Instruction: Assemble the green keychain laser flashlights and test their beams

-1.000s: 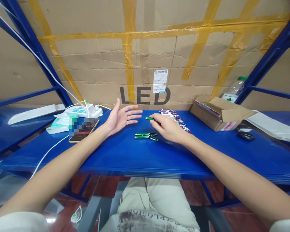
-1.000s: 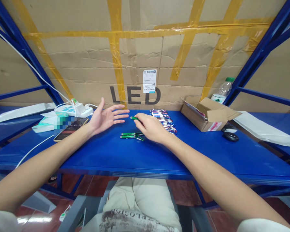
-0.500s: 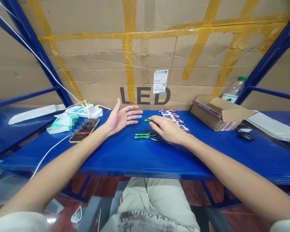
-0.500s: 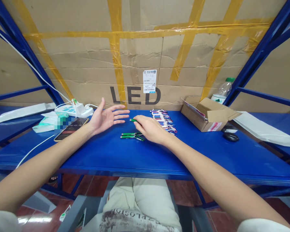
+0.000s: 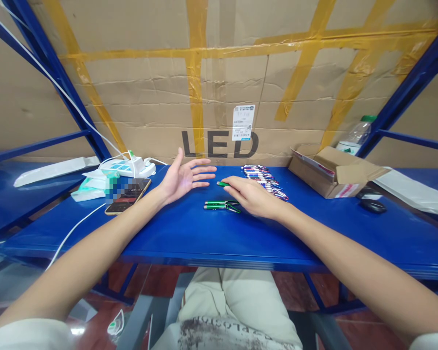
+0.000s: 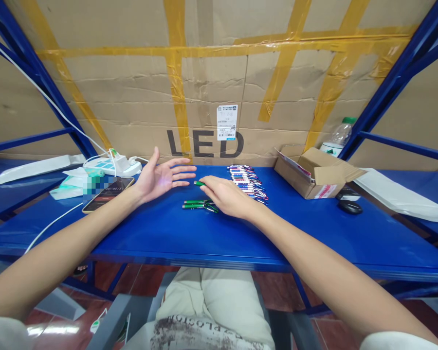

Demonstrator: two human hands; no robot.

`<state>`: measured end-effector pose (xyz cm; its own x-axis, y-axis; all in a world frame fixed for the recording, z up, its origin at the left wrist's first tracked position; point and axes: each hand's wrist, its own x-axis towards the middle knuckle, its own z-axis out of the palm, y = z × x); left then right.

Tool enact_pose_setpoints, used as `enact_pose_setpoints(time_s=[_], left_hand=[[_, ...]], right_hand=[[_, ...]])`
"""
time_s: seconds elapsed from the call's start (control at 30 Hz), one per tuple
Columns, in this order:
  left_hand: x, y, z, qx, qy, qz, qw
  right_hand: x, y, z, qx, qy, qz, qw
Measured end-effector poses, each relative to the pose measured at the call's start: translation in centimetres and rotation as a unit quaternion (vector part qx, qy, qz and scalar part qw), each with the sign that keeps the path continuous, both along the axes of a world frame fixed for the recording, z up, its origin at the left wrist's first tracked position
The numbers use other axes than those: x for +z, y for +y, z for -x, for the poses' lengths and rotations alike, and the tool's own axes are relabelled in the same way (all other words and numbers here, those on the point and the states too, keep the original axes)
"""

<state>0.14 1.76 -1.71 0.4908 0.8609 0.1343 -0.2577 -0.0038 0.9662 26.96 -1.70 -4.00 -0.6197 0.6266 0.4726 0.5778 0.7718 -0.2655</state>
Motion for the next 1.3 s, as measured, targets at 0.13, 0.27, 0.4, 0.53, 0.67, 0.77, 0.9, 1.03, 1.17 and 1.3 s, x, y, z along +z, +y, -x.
enact_pose_setpoints(time_s=[0.13,0.27,0.4,0.53,0.67,0.77,0.9,1.03,1.17,1.3], left_hand=[[0.00,0.02,-0.01,0.000,0.000,0.000,1.000],[-0.01,0.00,0.01,0.000,0.003,-0.003,1.000],[-0.13,0.10,0.05,0.000,0.005,-0.006,1.000],[-0.30,0.30,0.12,0.001,0.004,-0.005,1.000],[-0.27,0.28,0.13,0.002,0.004,-0.005,1.000],[-0.20,0.24,0.10,0.003,0.002,-0.005,1.000],[-0.20,0.29,0.09,0.002,-0.002,0.002,1.000],[-0.20,0.23,0.05,0.004,-0.001,0.000,1.000],[-0.21,0.17,0.05,0.000,0.003,-0.005,1.000],[-0.27,0.22,0.13,-0.005,0.006,-0.008,1.000]], right_hand=[[-0.06,-0.04,-0.04,-0.003,-0.009,-0.003,1.000],[0.09,-0.16,-0.13,0.004,-0.010,-0.019,1.000],[0.25,-0.13,-0.14,0.013,-0.007,-0.031,0.999],[0.17,-0.05,-0.04,-0.005,-0.006,-0.022,1.000],[0.04,-0.09,-0.04,-0.009,-0.025,-0.016,1.000],[0.16,-0.16,-0.08,0.004,-0.025,-0.024,0.999],[0.34,-0.13,-0.11,0.009,-0.018,-0.024,1.000],[0.20,-0.01,-0.13,-0.001,-0.012,-0.012,1.000],[0.08,-0.03,-0.11,-0.006,-0.018,-0.008,1.000],[0.07,0.03,-0.11,0.002,-0.020,-0.019,1.000]])
